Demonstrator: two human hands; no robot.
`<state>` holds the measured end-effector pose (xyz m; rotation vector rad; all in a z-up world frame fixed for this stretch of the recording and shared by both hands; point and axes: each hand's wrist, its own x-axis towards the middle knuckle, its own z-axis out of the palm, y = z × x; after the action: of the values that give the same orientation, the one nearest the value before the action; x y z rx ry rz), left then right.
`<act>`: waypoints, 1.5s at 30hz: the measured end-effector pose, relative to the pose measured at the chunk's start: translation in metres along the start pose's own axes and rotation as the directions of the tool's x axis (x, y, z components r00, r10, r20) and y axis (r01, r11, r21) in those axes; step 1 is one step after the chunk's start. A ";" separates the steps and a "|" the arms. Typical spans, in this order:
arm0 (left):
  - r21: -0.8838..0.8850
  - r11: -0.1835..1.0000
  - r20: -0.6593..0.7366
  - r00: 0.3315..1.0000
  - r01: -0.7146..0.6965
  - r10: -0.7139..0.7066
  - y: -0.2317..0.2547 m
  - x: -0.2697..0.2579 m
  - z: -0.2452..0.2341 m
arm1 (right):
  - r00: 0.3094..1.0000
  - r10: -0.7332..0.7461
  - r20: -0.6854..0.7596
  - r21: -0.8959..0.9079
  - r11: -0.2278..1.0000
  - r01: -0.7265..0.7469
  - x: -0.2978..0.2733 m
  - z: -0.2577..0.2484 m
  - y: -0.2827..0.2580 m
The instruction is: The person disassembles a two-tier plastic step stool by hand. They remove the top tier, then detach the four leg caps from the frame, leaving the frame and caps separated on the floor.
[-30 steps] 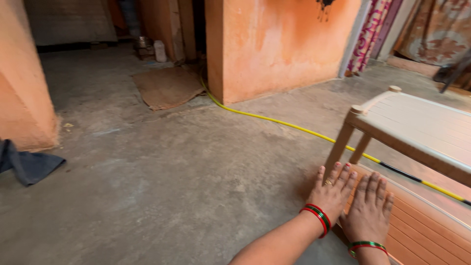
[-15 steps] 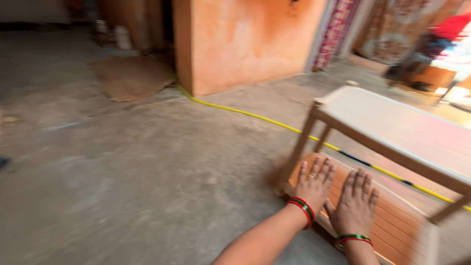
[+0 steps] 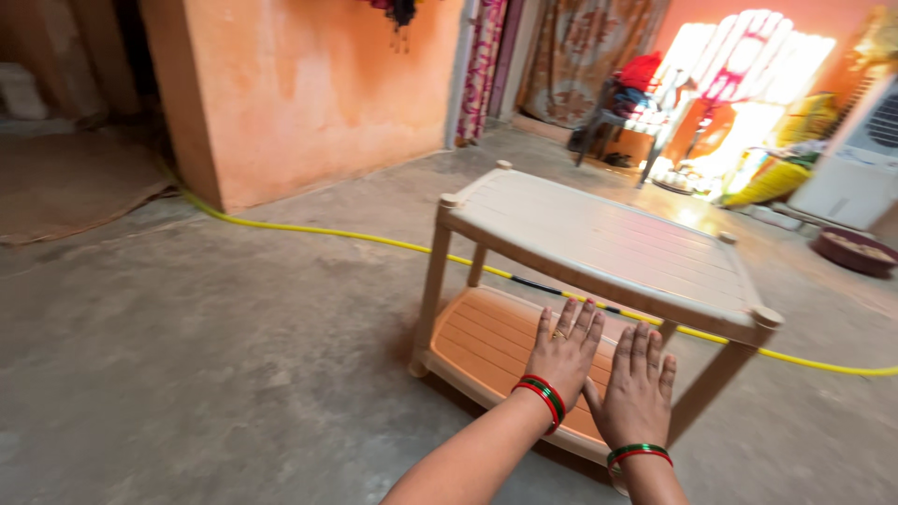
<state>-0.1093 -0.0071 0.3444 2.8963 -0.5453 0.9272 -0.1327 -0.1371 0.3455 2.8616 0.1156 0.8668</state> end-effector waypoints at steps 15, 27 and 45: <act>0.062 0.996 -0.005 0.998 0.067 -0.066 -0.011 0.074 0.030 | 0.991 -0.078 0.110 -0.178 0.979 0.097 0.085 0.005 0.014; 0.031 0.995 -0.299 0.950 0.099 -0.085 -0.036 0.142 0.094 | 0.991 -0.087 -0.100 -0.013 0.996 0.086 0.137 0.059 0.019; 0.228 0.972 -0.227 0.974 0.053 0.001 -0.021 0.149 0.094 | 0.913 -0.361 -0.192 -0.311 0.904 0.293 0.130 0.032 0.030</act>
<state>0.0629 -0.0485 0.3534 2.9272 -0.4037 1.3818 -0.0066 -0.1558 0.3953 2.3720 0.4559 1.0623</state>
